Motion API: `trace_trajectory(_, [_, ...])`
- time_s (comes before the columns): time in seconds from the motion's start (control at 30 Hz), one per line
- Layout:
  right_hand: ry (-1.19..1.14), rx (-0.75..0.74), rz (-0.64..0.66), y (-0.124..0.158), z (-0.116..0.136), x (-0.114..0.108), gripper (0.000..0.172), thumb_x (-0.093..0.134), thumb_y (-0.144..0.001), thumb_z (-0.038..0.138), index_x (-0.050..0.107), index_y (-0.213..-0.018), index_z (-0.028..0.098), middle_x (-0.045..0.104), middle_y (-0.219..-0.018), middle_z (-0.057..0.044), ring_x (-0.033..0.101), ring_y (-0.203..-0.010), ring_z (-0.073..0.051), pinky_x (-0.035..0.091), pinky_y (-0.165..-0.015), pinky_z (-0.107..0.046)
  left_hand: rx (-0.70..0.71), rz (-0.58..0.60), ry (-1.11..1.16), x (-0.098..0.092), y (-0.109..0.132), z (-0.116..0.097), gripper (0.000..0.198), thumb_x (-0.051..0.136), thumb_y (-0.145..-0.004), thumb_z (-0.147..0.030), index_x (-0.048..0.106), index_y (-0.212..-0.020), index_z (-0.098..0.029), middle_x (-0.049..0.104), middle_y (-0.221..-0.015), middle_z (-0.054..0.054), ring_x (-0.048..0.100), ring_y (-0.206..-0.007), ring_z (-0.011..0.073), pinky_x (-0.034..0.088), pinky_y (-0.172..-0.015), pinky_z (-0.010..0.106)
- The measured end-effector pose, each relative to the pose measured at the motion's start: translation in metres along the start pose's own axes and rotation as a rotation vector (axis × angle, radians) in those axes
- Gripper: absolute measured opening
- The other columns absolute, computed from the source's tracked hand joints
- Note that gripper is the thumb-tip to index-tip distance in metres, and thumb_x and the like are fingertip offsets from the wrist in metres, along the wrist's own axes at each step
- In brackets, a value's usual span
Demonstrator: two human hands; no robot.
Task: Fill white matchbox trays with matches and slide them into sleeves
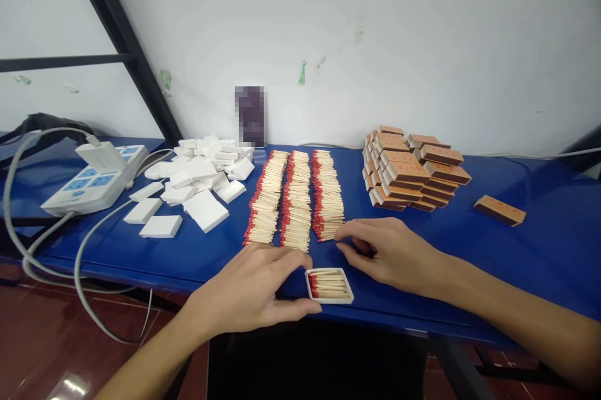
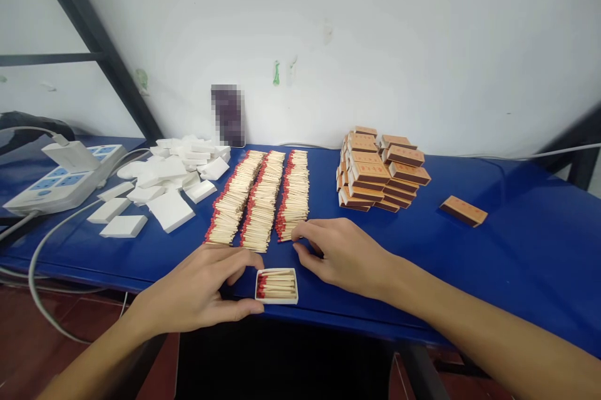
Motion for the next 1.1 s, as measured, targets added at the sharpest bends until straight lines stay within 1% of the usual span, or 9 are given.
trace_trajectory(0.1, [0.025, 0.030, 0.006, -0.001, -0.004, 0.003, 0.017, 0.053, -0.092, 0.018, 0.070, -0.096, 0.017, 0.056, -0.057, 0.004, 0.044, -0.044, -0.010, 0.034, -0.048, -0.022, -0.009, 0.003, -0.018, 0.002, 0.001, 0.001, 0.034, 0.071, -0.088, -0.042, 0.056, -0.111, -0.023, 0.052, -0.069, -0.006, 0.054, -0.062, 0.0156, 0.041, -0.064, 0.026])
trace_trajectory(0.2, [0.026, 0.054, 0.016, -0.002, -0.007, 0.004, 0.019, 0.053, -0.091, 0.017, 0.072, -0.095, 0.018, 0.055, -0.053, 0.005, 0.046, -0.042, -0.010, 0.035, -0.048, -0.022, -0.002, 0.010, -0.003, 0.002, 0.000, 0.000, 0.033, 0.072, -0.087, -0.044, 0.056, -0.107, -0.023, 0.052, -0.070, -0.006, 0.054, -0.062, 0.0158, 0.041, -0.065, 0.027])
trace_trajectory(0.3, [0.009, 0.071, 0.040, -0.003, -0.010, 0.006, 0.019, 0.054, -0.091, 0.017, 0.073, -0.091, 0.018, 0.057, -0.053, 0.004, 0.050, -0.044, -0.011, 0.037, -0.050, -0.022, -0.001, 0.020, 0.014, 0.002, -0.001, -0.001, 0.031, 0.070, -0.088, -0.047, 0.056, -0.102, -0.023, 0.052, -0.071, -0.005, 0.054, -0.064, 0.0160, 0.040, -0.066, 0.027])
trace_trajectory(0.43, [-0.005, 0.068, 0.044, -0.002, -0.011, 0.008, 0.020, 0.054, -0.092, 0.018, 0.074, -0.091, 0.017, 0.058, -0.054, 0.003, 0.051, -0.046, -0.011, 0.037, -0.050, -0.021, -0.014, 0.025, 0.005, 0.002, -0.001, -0.001, 0.032, 0.072, -0.087, -0.046, 0.057, -0.105, -0.023, 0.052, -0.071, -0.005, 0.054, -0.065, 0.0164, 0.040, -0.068, 0.028])
trace_trajectory(0.6, [-0.018, 0.069, 0.074, -0.001, -0.010, 0.009, 0.018, 0.054, -0.091, 0.017, 0.072, -0.089, 0.017, 0.057, -0.055, 0.004, 0.050, -0.047, -0.010, 0.037, -0.051, -0.021, -0.013, 0.024, 0.005, 0.003, 0.000, 0.001, 0.033, 0.074, -0.086, -0.043, 0.057, -0.107, -0.023, 0.051, -0.070, -0.006, 0.054, -0.064, 0.0162, 0.040, -0.067, 0.028])
trace_trajectory(0.77, [0.001, 0.069, 0.112, -0.001, -0.009, 0.009, 0.014, 0.055, -0.086, 0.012, 0.067, -0.083, 0.018, 0.056, -0.056, 0.004, 0.049, -0.047, -0.010, 0.036, -0.051, -0.021, -0.011, 0.021, 0.000, 0.003, -0.001, 0.000, 0.033, 0.073, -0.086, -0.045, 0.058, -0.106, -0.023, 0.051, -0.070, -0.006, 0.054, -0.063, 0.0162, 0.041, -0.067, 0.028])
trace_trajectory(1.0, [-0.003, 0.045, 0.150, 0.000, -0.012, 0.005, 0.014, 0.053, -0.084, 0.012, 0.063, -0.078, 0.020, 0.053, -0.056, 0.005, 0.046, -0.047, -0.010, 0.035, -0.051, -0.021, -0.006, 0.019, 0.000, 0.002, -0.001, 0.000, 0.032, 0.072, -0.086, -0.044, 0.059, -0.105, -0.023, 0.053, -0.069, -0.005, 0.055, -0.063, 0.0160, 0.041, -0.065, 0.027])
trace_trajectory(1.1, [0.002, 0.056, 0.166, 0.000, -0.013, 0.006, 0.013, 0.054, -0.084, 0.012, 0.064, -0.080, 0.020, 0.053, -0.056, 0.005, 0.046, -0.047, -0.010, 0.035, -0.051, -0.021, -0.008, 0.017, 0.000, 0.003, 0.000, 0.001, 0.033, 0.073, -0.086, -0.045, 0.059, -0.105, -0.023, 0.053, -0.069, -0.006, 0.055, -0.063, 0.0161, 0.040, -0.065, 0.027])
Point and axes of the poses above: each hand's wrist, its own y-axis away from the middle knuckle, its own x-axis out of the palm, z = x × y, the point moved 9 cm from there along -y, towards the middle knuckle
